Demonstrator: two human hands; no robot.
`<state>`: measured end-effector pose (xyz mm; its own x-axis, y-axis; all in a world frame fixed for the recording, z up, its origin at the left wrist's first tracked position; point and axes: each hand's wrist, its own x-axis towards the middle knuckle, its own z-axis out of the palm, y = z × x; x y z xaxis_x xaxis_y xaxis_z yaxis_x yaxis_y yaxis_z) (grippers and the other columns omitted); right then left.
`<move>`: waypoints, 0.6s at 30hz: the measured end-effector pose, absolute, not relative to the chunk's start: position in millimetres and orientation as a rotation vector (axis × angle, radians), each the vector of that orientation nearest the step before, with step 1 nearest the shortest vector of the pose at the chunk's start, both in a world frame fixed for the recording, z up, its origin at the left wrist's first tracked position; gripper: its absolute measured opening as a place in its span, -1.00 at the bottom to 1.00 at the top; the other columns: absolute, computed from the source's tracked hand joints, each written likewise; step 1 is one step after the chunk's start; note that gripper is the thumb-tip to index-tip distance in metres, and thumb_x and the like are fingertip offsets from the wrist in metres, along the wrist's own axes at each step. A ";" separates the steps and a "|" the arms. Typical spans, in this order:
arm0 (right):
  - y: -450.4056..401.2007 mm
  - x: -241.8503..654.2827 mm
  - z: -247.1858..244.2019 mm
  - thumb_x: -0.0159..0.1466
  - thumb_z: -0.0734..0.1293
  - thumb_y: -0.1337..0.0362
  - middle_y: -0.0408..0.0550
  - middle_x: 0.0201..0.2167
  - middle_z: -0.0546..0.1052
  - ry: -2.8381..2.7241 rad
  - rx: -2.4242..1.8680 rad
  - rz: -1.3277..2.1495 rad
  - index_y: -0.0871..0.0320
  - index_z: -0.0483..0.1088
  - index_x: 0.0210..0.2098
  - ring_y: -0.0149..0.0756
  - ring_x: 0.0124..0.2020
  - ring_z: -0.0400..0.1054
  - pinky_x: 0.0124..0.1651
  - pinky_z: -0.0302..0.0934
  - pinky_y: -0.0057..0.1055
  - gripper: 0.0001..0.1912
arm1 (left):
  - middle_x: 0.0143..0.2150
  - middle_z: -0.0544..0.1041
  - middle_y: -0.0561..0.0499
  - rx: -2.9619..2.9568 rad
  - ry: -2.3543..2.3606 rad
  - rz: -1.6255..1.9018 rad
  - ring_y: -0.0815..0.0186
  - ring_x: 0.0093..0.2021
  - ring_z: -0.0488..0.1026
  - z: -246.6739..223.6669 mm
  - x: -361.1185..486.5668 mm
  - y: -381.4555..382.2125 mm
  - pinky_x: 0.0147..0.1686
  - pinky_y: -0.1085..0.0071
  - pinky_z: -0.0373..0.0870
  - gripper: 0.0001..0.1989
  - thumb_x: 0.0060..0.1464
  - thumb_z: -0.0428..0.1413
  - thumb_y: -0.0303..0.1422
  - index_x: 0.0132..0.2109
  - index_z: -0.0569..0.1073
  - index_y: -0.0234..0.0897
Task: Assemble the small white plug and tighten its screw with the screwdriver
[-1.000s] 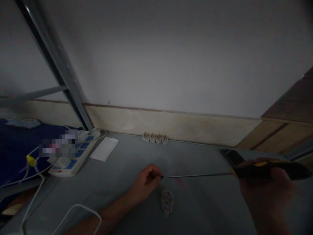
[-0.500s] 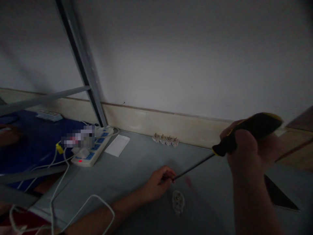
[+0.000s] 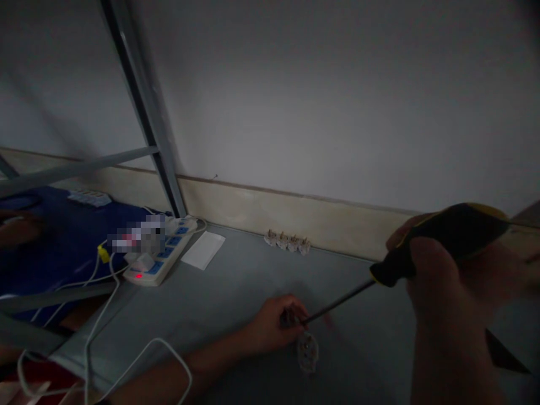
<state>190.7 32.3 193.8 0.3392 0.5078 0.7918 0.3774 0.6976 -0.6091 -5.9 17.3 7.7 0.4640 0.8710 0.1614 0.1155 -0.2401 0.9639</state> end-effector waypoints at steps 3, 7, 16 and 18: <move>30.8 190.0 194.8 0.08 0.47 -0.15 -0.16 -0.57 0.43 -1.273 -0.852 0.054 0.03 0.46 -0.48 -0.29 -0.58 0.27 -0.53 0.12 -0.31 -0.62 | -0.27 0.61 0.04 1.691 0.882 0.871 0.31 -0.31 0.46 10.8 -6.7 16.0 -0.29 0.43 0.28 -0.79 -0.02 0.22 -0.50 -0.17 0.54 -0.25; 30.1 194.2 197.6 0.09 0.45 -0.16 -0.15 -0.56 0.42 -1.274 -0.880 0.060 0.01 0.44 -0.48 -0.28 -0.57 0.26 -0.50 0.12 -0.30 -0.62 | -0.22 0.65 0.00 1.707 0.876 0.821 0.30 -0.30 0.48 12.1 -5.8 15.7 -0.29 0.43 0.31 -0.75 -0.01 0.22 -0.49 -0.12 0.52 -0.26; 32.9 211.6 205.9 0.17 0.38 0.13 -0.16 -0.59 0.37 -1.111 -0.723 0.027 -0.05 0.51 -0.45 -0.31 -0.61 0.21 -0.57 0.05 -0.33 -0.89 | 0.04 0.55 -0.12 1.920 0.849 0.703 0.13 -0.05 0.48 24.0 -14.5 9.0 -0.05 0.26 0.38 -0.35 -0.10 0.38 -0.22 0.15 0.44 -0.24; 31.7 211.6 207.2 0.17 0.36 0.14 -0.18 -0.59 0.39 -1.079 -0.732 0.008 -0.08 0.50 -0.46 -0.31 -0.61 0.23 -0.57 0.06 -0.34 -0.90 | 0.15 0.47 -0.19 2.061 0.756 0.614 -0.02 0.10 0.41 26.4 -15.6 7.3 0.12 0.11 0.32 -0.13 -0.24 0.46 -0.11 0.22 0.39 -0.26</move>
<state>211.6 31.7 207.2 0.4961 0.3476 0.7956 0.3360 0.7681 -0.5451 -15.6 7.3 26.4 0.6988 0.6994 0.1501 0.2907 -0.4694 0.8337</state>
